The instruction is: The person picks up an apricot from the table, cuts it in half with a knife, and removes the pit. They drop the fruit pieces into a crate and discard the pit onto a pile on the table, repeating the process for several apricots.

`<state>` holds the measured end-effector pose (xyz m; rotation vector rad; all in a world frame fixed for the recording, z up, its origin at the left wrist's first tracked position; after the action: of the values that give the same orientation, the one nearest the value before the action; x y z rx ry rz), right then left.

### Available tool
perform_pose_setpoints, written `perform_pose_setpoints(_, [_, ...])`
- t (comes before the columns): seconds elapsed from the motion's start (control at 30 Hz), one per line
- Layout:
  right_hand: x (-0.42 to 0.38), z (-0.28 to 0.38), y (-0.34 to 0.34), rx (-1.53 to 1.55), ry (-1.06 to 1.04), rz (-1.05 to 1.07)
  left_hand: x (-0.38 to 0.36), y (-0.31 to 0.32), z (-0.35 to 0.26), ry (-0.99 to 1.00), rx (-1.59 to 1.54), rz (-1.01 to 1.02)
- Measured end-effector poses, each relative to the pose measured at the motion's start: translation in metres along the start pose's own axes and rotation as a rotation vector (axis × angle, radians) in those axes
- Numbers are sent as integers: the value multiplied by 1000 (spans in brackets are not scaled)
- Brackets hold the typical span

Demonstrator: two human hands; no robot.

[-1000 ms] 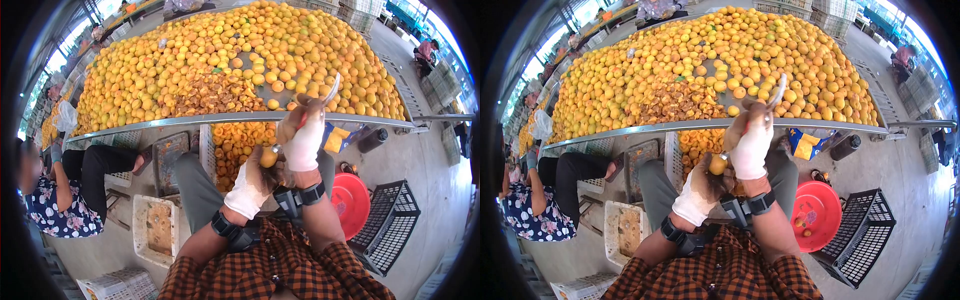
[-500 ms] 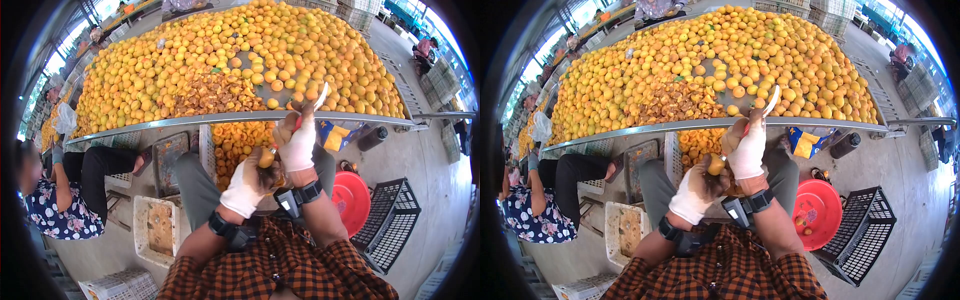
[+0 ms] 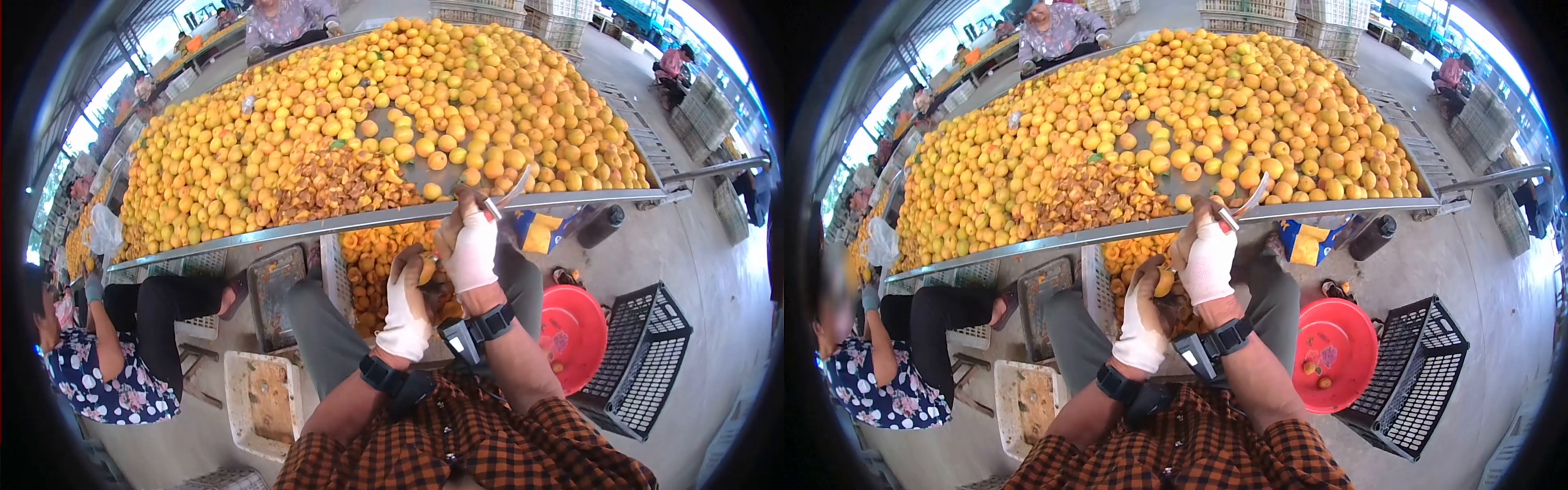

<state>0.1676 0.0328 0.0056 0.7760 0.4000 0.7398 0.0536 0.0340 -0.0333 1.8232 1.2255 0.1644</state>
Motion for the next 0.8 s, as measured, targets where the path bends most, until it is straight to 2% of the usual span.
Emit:
perform_pose_setpoints(0.13, [8,-16,-2,206,157,9,-2,-4,-9,37,117,-26])
perform_pose_setpoints(0.2, [14,-15,10,278,259,195,7,-3,-11,26,93,70])
perform_pose_setpoints(0.27, [10,-17,12,124,262,120,14,-9,-14,-45,72,65])
perform_pose_setpoints(0.33, [8,-17,13,131,268,160,22,-11,-9,-155,44,138])
perform_pose_setpoints(0.4, [4,-20,15,133,281,207,26,-18,-7,-161,54,92])
perform_pose_setpoints(0.47, [1,-23,19,-9,224,194,32,-28,-4,-192,186,21])
perform_pose_setpoints(0.5, [6,-21,17,-189,8,116,33,-26,-7,-111,356,79])
perform_pose_setpoints(0.53, [4,-25,15,-190,14,115,35,-34,-2,-112,354,74])
perform_pose_setpoints(0.6, [-6,-10,30,-694,-388,222,36,-26,-15,390,1186,210])
perform_pose_setpoints(0.63, [-14,-11,39,-782,-484,289,39,-28,-22,427,1512,201])
perform_pose_setpoints(0.67, [-24,-14,42,-860,-475,276,42,-20,-23,511,1621,244])
perform_pose_setpoints(0.73, [-18,-24,38,-733,-544,274,52,-34,-20,496,1579,199])
perform_pose_setpoints(0.8, [-7,-19,22,-848,-565,193,80,-78,4,148,571,106])
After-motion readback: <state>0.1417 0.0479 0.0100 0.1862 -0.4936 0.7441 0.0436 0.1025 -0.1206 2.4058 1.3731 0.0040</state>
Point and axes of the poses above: each hand's wrist, its own x-axis towards the middle knuckle, its own y-axis out of the palm, z = x × y, the point moved 6 cm from there along x, towards the middle knuckle, and after that the axes turned 1 degree about -y, right-handed, at the moved point
